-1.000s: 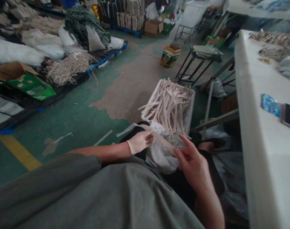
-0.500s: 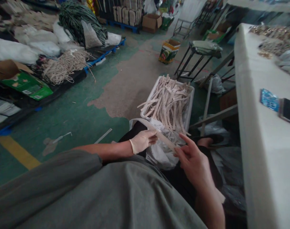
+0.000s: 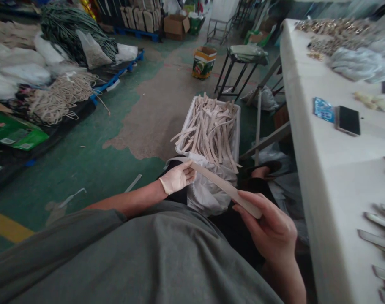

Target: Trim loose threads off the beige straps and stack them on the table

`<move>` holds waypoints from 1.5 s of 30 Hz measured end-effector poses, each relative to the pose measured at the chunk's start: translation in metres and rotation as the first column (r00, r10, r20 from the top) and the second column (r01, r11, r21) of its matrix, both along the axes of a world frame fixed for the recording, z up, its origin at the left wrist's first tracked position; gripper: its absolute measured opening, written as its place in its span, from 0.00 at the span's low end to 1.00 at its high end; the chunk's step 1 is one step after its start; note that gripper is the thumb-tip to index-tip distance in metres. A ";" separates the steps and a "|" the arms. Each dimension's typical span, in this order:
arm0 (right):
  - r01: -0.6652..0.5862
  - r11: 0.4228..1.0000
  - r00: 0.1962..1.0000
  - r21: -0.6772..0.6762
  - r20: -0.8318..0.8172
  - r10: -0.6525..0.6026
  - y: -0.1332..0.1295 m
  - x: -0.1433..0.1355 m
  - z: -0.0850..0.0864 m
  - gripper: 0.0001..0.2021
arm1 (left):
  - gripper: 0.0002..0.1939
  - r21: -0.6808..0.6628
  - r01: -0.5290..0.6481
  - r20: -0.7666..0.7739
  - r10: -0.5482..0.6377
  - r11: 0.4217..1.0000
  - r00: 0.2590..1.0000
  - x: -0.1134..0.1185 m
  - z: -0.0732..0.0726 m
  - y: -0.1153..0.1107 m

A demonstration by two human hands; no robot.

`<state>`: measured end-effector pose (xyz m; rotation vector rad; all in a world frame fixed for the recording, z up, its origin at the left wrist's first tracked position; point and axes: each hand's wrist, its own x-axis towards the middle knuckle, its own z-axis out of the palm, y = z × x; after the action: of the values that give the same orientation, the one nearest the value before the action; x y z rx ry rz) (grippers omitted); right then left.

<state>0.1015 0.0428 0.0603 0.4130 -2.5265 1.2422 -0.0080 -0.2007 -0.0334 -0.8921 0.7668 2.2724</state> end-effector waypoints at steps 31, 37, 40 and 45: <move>-0.259 0.957 0.965 -0.130 0.004 0.262 -0.042 -0.028 -0.046 0.08 | 0.10 0.048 0.420 -0.019 -0.420 0.906 0.907 0.040 0.008 0.006; -0.216 0.959 0.961 -0.181 0.134 0.242 -0.034 -0.024 -0.050 0.08 | 0.19 0.182 0.595 -0.150 -0.576 0.783 0.804 0.049 0.001 0.006; -0.169 0.974 0.961 -0.153 0.192 0.197 -0.025 -0.017 -0.051 0.09 | 0.29 0.286 0.579 -0.058 -0.589 0.764 0.806 0.052 -0.012 -0.001; -0.183 0.972 0.956 -0.144 0.203 0.210 -0.023 -0.010 -0.059 0.08 | 0.21 -0.022 0.191 0.167 -0.185 0.981 0.969 0.044 -0.043 -0.005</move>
<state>0.0916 0.0202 0.0017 0.5382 -2.6189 1.5897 0.0356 -0.2055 -0.0764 -0.9676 0.7875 1.9986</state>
